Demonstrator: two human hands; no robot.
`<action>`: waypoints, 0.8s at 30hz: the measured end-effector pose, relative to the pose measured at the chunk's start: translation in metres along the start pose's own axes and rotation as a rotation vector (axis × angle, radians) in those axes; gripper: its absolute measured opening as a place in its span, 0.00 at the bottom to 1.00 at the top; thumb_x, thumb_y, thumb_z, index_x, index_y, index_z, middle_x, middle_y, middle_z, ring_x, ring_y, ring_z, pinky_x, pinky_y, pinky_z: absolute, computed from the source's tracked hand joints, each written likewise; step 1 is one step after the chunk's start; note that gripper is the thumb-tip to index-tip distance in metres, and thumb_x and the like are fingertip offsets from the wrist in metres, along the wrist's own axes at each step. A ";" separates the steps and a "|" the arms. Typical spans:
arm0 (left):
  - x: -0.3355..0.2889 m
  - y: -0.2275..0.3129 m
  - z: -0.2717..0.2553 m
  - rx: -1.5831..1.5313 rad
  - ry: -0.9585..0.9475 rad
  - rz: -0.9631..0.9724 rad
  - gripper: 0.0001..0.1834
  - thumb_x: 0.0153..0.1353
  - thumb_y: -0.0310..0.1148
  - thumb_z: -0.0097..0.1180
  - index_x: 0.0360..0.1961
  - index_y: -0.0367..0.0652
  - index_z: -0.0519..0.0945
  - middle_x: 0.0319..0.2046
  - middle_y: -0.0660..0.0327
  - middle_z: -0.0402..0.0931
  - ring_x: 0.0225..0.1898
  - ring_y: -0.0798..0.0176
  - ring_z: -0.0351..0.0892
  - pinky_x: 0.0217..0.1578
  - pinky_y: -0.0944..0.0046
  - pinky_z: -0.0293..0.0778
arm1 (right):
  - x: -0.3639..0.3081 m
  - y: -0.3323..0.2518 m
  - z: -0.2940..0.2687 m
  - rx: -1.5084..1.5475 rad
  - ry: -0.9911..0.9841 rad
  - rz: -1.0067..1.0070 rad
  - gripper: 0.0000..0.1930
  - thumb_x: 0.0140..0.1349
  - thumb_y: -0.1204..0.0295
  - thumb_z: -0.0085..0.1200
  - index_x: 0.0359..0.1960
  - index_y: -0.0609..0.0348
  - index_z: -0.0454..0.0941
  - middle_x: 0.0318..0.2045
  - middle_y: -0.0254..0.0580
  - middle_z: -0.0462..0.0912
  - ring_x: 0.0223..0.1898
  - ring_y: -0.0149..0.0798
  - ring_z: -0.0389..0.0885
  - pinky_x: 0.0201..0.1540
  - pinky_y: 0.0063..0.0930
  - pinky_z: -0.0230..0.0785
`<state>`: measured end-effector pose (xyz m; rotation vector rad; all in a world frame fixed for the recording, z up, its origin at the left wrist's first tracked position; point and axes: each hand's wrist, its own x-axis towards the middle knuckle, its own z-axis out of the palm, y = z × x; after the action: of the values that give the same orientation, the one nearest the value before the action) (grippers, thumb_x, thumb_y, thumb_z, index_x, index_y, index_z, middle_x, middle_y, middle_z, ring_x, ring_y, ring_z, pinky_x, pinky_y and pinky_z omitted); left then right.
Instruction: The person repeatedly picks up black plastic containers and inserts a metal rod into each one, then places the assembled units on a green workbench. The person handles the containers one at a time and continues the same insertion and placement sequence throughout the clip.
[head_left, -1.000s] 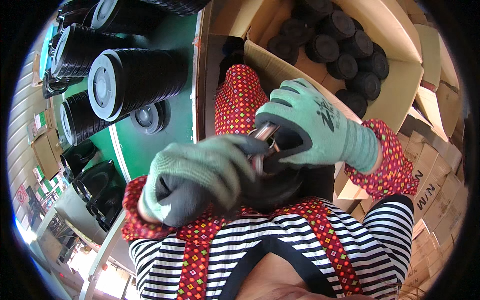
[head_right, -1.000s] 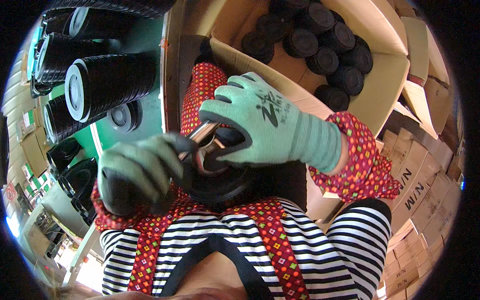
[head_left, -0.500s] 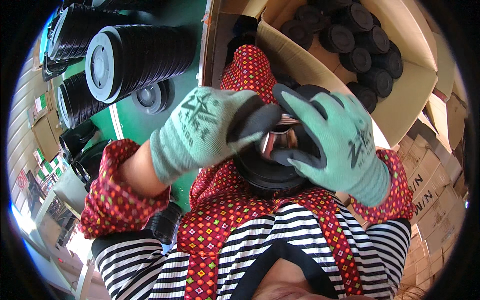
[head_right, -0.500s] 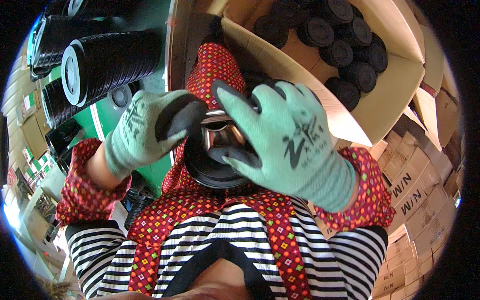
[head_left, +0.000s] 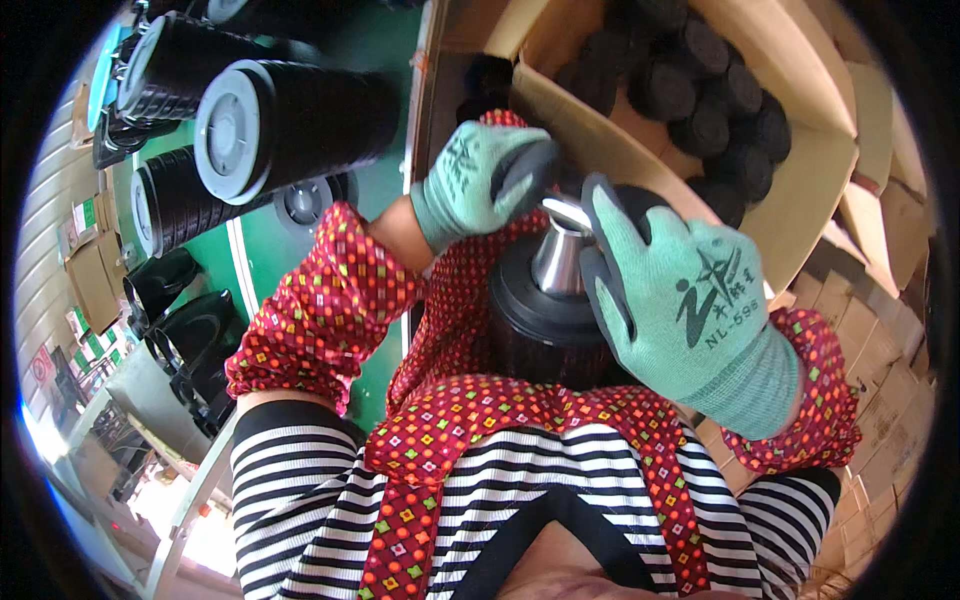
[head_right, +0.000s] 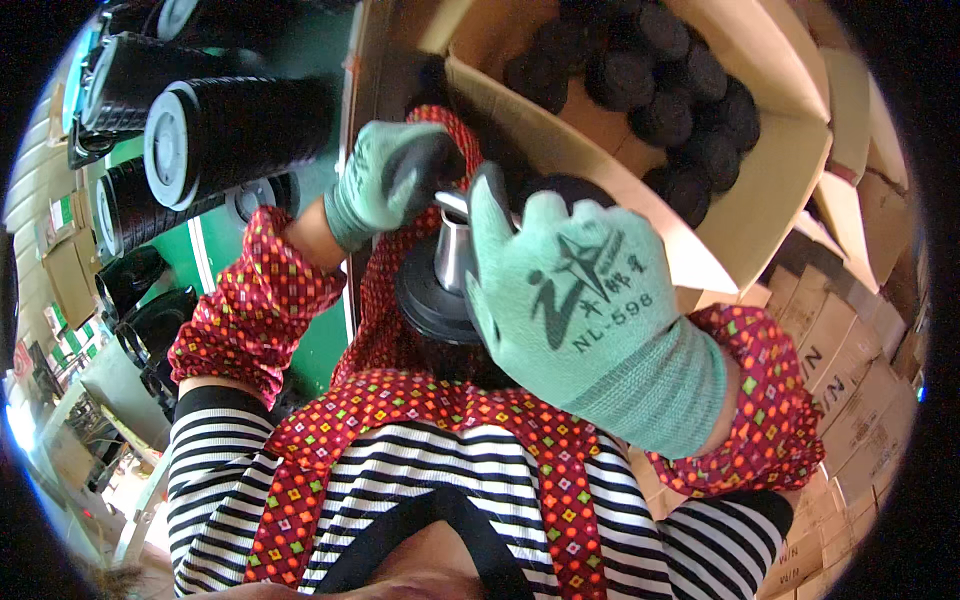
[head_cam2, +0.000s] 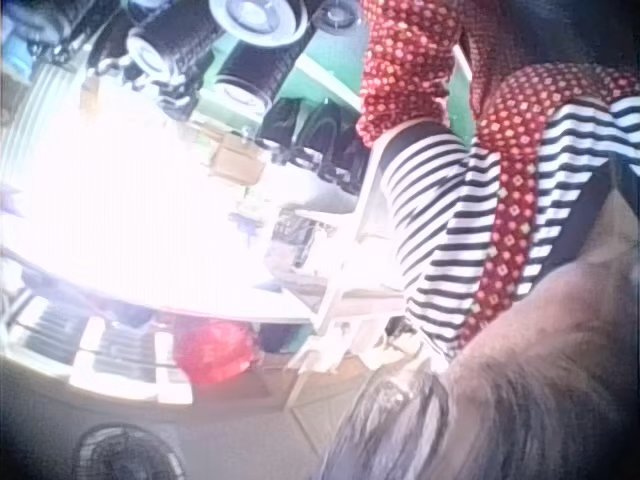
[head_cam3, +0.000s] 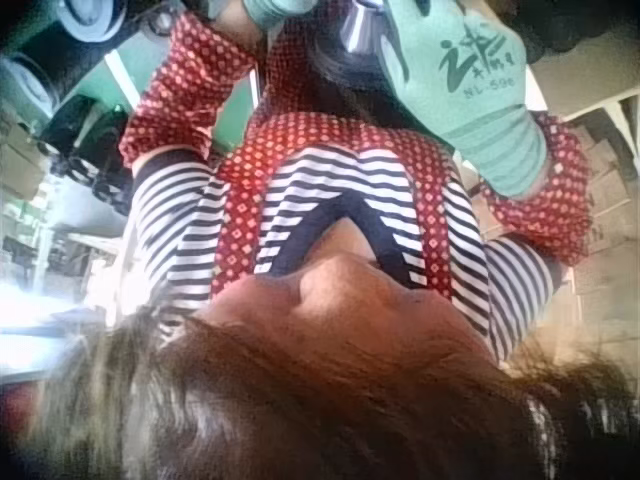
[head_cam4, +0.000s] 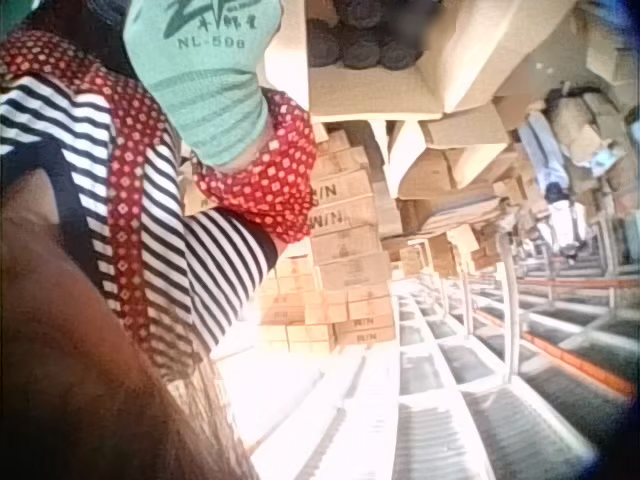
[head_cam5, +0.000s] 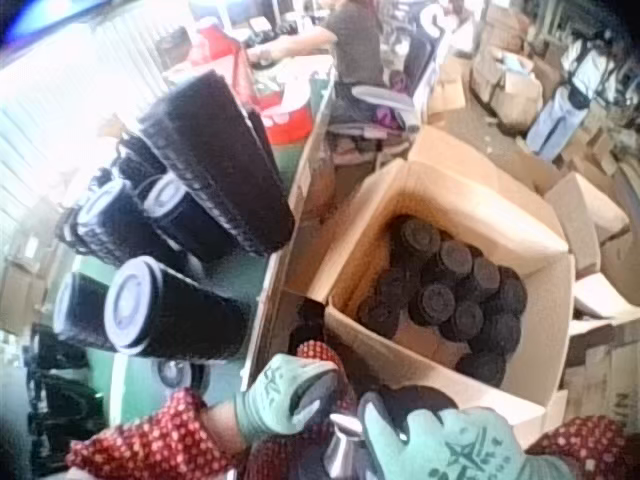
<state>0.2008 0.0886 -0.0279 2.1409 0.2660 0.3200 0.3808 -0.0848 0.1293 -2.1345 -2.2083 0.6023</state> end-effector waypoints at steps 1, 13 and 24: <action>0.000 0.013 -0.001 0.023 0.017 0.026 0.17 0.57 0.33 0.61 0.46 0.37 0.83 0.34 0.46 0.83 0.38 0.39 0.85 0.42 0.51 0.80 | -0.002 0.000 0.005 0.003 0.017 -0.007 0.29 0.64 0.64 0.61 0.67 0.56 0.76 0.37 0.45 0.81 0.32 0.47 0.81 0.36 0.41 0.71; -0.025 0.137 -0.032 0.437 0.111 0.019 0.24 0.49 0.34 0.73 0.49 0.42 0.86 0.50 0.53 0.82 0.52 0.46 0.82 0.51 0.51 0.81 | 0.082 0.064 -0.014 0.354 0.062 -0.620 0.14 0.70 0.65 0.57 0.48 0.63 0.83 0.37 0.51 0.82 0.37 0.50 0.82 0.40 0.39 0.75; -0.013 0.169 -0.037 0.363 0.153 0.117 0.23 0.47 0.34 0.62 0.47 0.41 0.87 0.49 0.51 0.79 0.51 0.48 0.80 0.52 0.53 0.79 | 0.127 0.005 0.083 1.415 0.137 -1.005 0.17 0.75 0.70 0.53 0.59 0.69 0.75 0.54 0.56 0.80 0.65 0.57 0.78 0.71 0.55 0.65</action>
<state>0.1875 0.0209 0.1310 2.4987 0.3054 0.5384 0.3540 0.0153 0.0187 -0.3214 -1.5020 1.2258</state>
